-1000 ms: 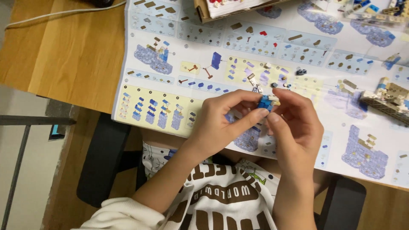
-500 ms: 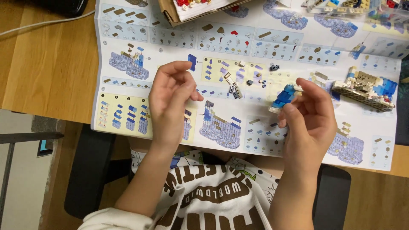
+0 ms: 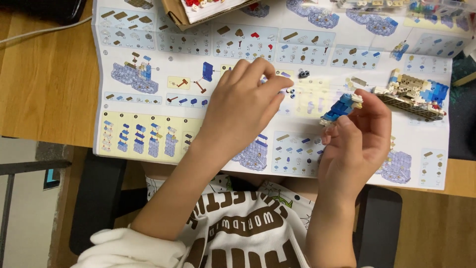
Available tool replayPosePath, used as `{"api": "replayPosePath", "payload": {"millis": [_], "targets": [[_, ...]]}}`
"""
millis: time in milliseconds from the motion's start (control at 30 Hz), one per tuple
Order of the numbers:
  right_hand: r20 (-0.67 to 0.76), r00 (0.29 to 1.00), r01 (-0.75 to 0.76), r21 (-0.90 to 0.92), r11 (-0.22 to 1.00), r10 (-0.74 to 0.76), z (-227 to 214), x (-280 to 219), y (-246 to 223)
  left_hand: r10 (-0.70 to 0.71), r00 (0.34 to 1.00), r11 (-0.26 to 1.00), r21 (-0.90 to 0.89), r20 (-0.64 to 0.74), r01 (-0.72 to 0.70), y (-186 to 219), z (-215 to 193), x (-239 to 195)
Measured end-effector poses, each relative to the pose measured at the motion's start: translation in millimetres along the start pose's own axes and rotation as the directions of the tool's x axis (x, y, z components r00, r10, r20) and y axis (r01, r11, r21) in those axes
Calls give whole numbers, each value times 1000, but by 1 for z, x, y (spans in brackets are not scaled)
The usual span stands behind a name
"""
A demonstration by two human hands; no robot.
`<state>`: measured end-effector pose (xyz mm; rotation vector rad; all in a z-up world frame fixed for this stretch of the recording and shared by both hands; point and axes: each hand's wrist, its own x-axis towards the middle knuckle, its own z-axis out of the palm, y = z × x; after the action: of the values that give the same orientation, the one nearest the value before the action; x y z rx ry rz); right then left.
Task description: The person assembles a small Lego model by connecting various blue, white, and tan pieces. They follow a printed instruction manual laid out on the table, picking up individual bricks and snapping them together to form a structure.
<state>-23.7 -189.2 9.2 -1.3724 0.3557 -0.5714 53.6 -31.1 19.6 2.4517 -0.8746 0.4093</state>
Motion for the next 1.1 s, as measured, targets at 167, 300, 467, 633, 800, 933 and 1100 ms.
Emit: {"api": "replayPosePath", "payload": {"millis": [167,300,467,633,800,933,1100], "targets": [[15,1000,-10,-15,1000,10,1,0,-2,49,999,983,177,-4,-47,5,25,11],[47,999,2,-30,1000,0,0,-2,-2,90,992,966,251,-84,-67,7,28,12],[27,1000,3,-65,998,-1,1,-4,0,133,972,960,270,-195,-78,6,30,12],[35,999,-15,-101,995,19,5,-4,-2,110,978,974,215,-177,-70,5,28,13],[91,996,22,-173,985,-6,6,-1,5,60,974,998,30,-219,-54,6,20,13],[183,982,93,-259,961,-46,5,-4,3,18,982,992,-119,-189,-41,7,-1,10],[337,941,113,-367,923,18,14,-11,-13,-109,978,809,-588,-180,-19,6,-24,-10]]}}
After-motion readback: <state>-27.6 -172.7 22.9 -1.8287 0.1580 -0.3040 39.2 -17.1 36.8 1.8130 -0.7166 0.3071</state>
